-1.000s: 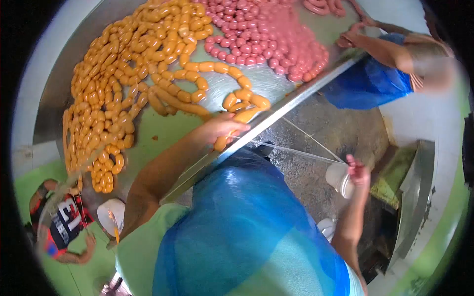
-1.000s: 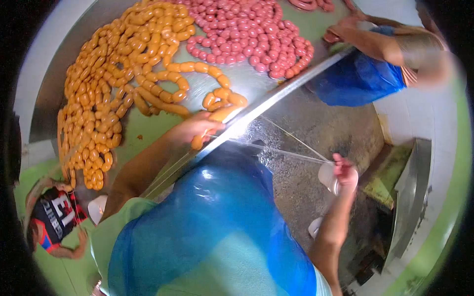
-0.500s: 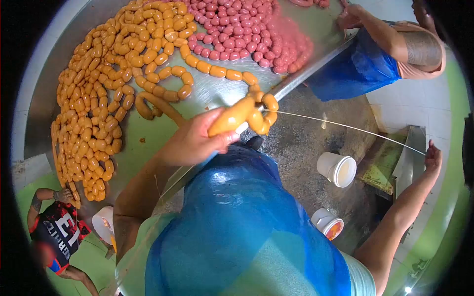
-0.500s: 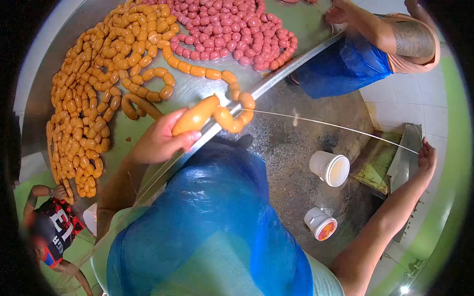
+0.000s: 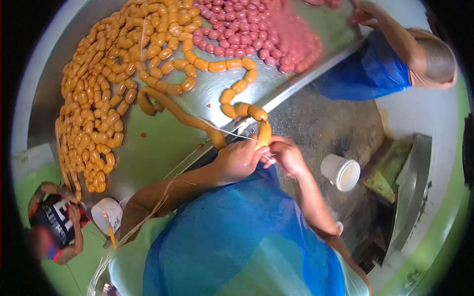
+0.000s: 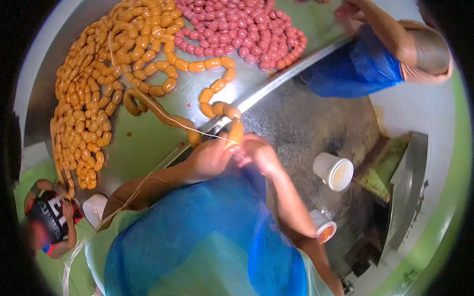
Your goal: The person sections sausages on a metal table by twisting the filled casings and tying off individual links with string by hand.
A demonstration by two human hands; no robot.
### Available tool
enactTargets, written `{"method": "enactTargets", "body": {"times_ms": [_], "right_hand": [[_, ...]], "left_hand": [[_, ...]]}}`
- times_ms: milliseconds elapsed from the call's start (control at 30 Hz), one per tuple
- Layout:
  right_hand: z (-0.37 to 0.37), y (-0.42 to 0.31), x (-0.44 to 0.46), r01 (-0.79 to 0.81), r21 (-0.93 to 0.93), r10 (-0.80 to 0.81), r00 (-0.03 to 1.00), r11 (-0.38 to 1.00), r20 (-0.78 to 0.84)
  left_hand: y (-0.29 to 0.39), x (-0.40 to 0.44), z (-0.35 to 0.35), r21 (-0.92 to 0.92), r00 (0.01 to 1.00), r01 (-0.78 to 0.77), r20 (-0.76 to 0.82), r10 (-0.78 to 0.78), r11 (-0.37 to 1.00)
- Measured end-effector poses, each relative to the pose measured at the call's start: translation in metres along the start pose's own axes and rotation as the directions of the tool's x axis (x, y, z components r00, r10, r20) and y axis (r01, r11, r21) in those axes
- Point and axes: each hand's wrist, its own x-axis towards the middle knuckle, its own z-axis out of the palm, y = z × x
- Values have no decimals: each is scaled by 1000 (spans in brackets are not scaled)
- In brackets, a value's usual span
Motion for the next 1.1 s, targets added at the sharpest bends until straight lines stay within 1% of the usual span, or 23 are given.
{"method": "enactTargets", "body": {"times_ms": [67,133,233,300,333,400,433,467,533,567,600,633,667,700,733,767,800,833,867,967,1000,1067,1100], "right_hand": [[26,7,31,-58,490,-188,879,870,438],[52,15,53,102,293,-242,833,951,497],[47,10,60,218,-148,-104,831,965,547],[25,-10,15,350,542,-423,906,764,13],[-6,-27,-17,516,565,-469,850,644,-241],[-166,-43,-91,702,266,-531,688,661,-495],[-280,-47,-138,830,-87,-692,395,551,-604],[-336,-78,-196,706,-238,-359,26,667,-933],[-386,-108,-273,712,-397,-355,-218,579,-909],[-401,-124,-296,688,-524,-330,-408,502,-851],[-404,-139,-313,638,-641,-275,-583,427,-764],[-312,-151,-266,152,-756,-537,-617,637,-576],[-222,-156,-213,-208,-915,-898,-357,345,-258],[-147,-141,-169,-263,-960,-995,-32,100,-94],[-85,-113,-129,-103,-991,-946,320,-84,47],[-34,-81,-98,178,-980,-794,582,-87,176],[-1,-45,-64,366,-890,-609,782,271,136],[-8,15,-11,297,-240,-314,949,924,-34],[18,6,15,50,212,-60,997,976,44],[45,26,57,-28,670,-326,858,742,396],[46,23,61,121,354,-300,806,927,510],[37,14,54,468,-79,-373,785,880,495],[25,-5,27,245,416,-359,907,876,221]], "left_hand": [[-14,0,-7,-58,995,-45,-88,40,997],[4,1,-47,-571,701,713,569,-430,407],[18,-8,-67,-770,811,571,477,-338,284],[14,-10,-61,-842,864,444,311,-397,307],[2,-8,-52,-855,871,425,297,-391,297],[-22,-5,-33,-881,802,472,436,-408,-14],[-13,7,-40,-889,787,455,429,-443,-54],[-51,15,-33,-927,855,353,373,-361,-124],[-80,45,-66,-849,800,490,529,-285,-199],[-81,47,-72,-850,807,488,525,-269,-197],[-78,54,-81,-673,736,677,626,-257,299],[-71,61,-85,-291,650,647,694,-310,704],[-45,59,-76,-244,662,615,677,-323,749],[-50,50,-48,-134,863,245,482,-152,960],[-54,45,-28,80,943,-165,303,134,983],[-34,38,-23,94,959,-138,261,109,986],[-16,29,-19,100,975,-104,208,81,990],[-15,26,-18,-103,966,47,256,-20,994],[-14,22,-16,-306,946,216,301,-121,927],[8,12,-44,-615,701,713,615,-362,335],[15,4,-60,-702,718,686,612,-332,191],[26,-1,-71,-771,745,635,597,-298,44],[34,-4,-67,-837,813,537,480,-328,107]]}}
